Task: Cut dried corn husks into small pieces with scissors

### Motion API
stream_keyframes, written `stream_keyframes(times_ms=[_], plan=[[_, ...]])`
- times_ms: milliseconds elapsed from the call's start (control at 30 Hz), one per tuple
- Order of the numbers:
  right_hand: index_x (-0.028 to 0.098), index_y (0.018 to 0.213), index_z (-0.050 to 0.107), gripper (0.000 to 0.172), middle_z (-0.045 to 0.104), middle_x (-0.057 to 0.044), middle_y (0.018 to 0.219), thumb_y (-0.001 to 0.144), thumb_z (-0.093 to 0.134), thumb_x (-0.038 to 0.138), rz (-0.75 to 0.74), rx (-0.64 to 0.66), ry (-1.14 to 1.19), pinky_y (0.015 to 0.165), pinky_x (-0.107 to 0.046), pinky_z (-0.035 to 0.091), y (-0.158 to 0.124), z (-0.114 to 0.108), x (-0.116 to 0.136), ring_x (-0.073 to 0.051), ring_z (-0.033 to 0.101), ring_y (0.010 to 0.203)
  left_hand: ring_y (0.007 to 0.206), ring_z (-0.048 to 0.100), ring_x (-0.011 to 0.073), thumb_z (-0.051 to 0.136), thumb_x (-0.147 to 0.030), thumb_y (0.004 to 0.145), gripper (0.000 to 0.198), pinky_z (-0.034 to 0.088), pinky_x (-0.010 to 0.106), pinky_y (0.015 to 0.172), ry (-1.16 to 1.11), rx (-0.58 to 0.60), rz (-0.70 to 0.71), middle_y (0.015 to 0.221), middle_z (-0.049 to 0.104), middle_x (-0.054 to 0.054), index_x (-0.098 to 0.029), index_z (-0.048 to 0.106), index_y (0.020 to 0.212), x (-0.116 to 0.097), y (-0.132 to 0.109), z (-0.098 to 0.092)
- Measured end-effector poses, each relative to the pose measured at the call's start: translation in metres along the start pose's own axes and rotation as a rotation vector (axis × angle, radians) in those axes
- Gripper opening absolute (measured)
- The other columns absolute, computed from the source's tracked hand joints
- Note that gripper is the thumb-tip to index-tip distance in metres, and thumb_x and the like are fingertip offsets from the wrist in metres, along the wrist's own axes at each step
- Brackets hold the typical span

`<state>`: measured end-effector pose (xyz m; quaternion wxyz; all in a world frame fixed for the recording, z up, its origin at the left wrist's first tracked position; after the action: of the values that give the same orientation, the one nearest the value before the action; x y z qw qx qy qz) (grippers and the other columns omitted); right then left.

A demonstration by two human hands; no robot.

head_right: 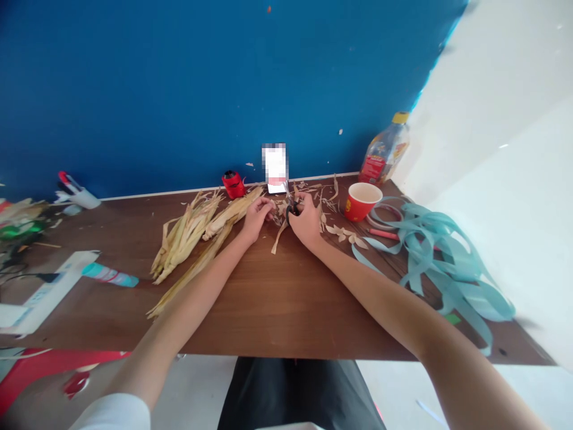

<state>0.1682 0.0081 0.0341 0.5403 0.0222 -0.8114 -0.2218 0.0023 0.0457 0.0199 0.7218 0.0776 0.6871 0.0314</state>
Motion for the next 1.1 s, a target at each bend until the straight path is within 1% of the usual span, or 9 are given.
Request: stream_keyframes(times_ms=[100,267,400,500,600,733,867,1033,1100], plan=[[0.02,0.111,0.056,0.039,0.073,-0.005,0.08,0.076,0.063,0.034,0.025,-0.04,-0.139,0.076,-0.036,0.05,-0.003,-0.003,0.003,-0.024,0.068,0.075,0.053,0.052,0.0069,0.064,-0.031,0.079,0.016,0.038,0.02,0.05,-0.045,-0.06,-0.012,0.071,0.062,-0.002,-0.018,0.056,0.082,0.004,0.003,-0.006],[0.023,0.097,0.063,0.025,0.074,-0.005,0.086,0.076,0.065,0.037,0.005,0.03,-0.394,0.075,-0.036,0.049,-0.004,0.002,0.009,-0.027,0.068,0.084,0.052,0.05,0.0067,0.066,-0.033,0.077,0.019,0.037,0.021,0.051,-0.074,-0.105,-0.002,0.069,0.059,-0.003,-0.018,0.055,0.079,0.004,0.005,-0.01],[0.024,0.097,0.066,0.025,0.074,-0.007,0.088,0.077,0.064,0.04,0.029,0.078,-0.536,0.073,-0.037,0.048,0.0,0.001,0.012,-0.028,0.068,0.083,0.049,0.043,0.006,0.065,-0.034,0.077,0.02,0.033,0.021,0.049,-0.096,-0.204,0.041,0.059,0.048,-0.005,-0.018,0.053,0.072,0.001,0.002,-0.018],[0.021,0.114,0.063,0.043,0.073,-0.012,0.089,0.075,0.066,0.037,0.017,0.161,-0.669,0.072,-0.038,0.048,0.001,0.002,0.016,-0.031,0.067,0.082,0.046,0.037,0.0059,0.064,-0.034,0.078,0.021,0.03,0.022,0.048,-0.093,-0.261,0.067,0.053,0.041,-0.007,-0.019,0.053,0.071,-0.001,0.0,-0.022],[0.016,0.14,0.043,0.073,0.072,-0.015,0.089,0.074,0.066,0.035,-0.005,0.221,-0.745,0.073,-0.04,0.049,0.001,0.004,0.023,-0.033,0.068,0.081,0.044,0.032,0.0058,0.065,-0.035,0.077,0.023,0.025,0.022,0.046,-0.082,-0.304,0.066,0.05,0.036,-0.008,-0.019,0.05,0.069,-0.002,-0.002,-0.024],[0.014,0.148,0.029,0.081,0.071,-0.016,0.09,0.078,0.063,0.035,-0.015,0.279,-0.759,0.073,-0.042,0.049,0.0,0.004,0.032,-0.034,0.068,0.081,0.045,0.033,0.0064,0.065,-0.036,0.077,0.024,0.024,0.023,0.046,-0.04,-0.351,0.076,0.05,0.037,-0.007,-0.02,0.05,0.068,-0.005,-0.006,-0.026],[0.012,0.139,0.041,0.069,0.069,-0.019,0.097,0.078,0.064,0.036,-0.034,0.327,-0.805,0.074,-0.042,0.05,-0.001,0.005,0.035,-0.035,0.068,0.084,0.051,0.044,0.0087,0.062,-0.04,0.08,0.024,0.033,0.023,0.052,0.031,-0.38,0.122,0.053,0.046,-0.005,-0.019,0.054,0.072,-0.01,-0.007,-0.027],[0.018,0.107,0.066,0.026,0.069,-0.017,0.089,0.082,0.059,0.021,-0.135,0.452,-0.993,0.072,-0.042,0.051,-0.013,0.015,0.035,-0.032,0.067,0.084,0.057,0.05,0.0106,0.065,-0.04,0.078,0.024,0.037,0.024,0.056,0.021,-0.334,0.113,0.057,0.053,-0.003,-0.018,0.058,0.071,-0.009,-0.006,-0.024],[0.017,0.098,0.07,0.021,0.069,-0.018,0.087,0.083,0.056,0.016,-0.157,0.485,-0.996,0.075,-0.045,0.051,-0.018,0.018,0.036,-0.033,0.066,0.086,0.057,0.05,0.0106,0.067,-0.04,0.077,0.025,0.038,0.024,0.056,0.016,-0.301,0.109,0.058,0.053,-0.003,-0.018,0.059,0.07,-0.008,-0.005,-0.021]])
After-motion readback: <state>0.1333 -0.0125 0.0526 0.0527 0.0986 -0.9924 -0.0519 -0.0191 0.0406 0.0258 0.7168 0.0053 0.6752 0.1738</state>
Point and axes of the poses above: each hand's wrist, its own y-axis towards the middle knuckle, its own z-axis out of the palm, x = y × z, the point moved 6 cm from there along y, towards the middle knuckle
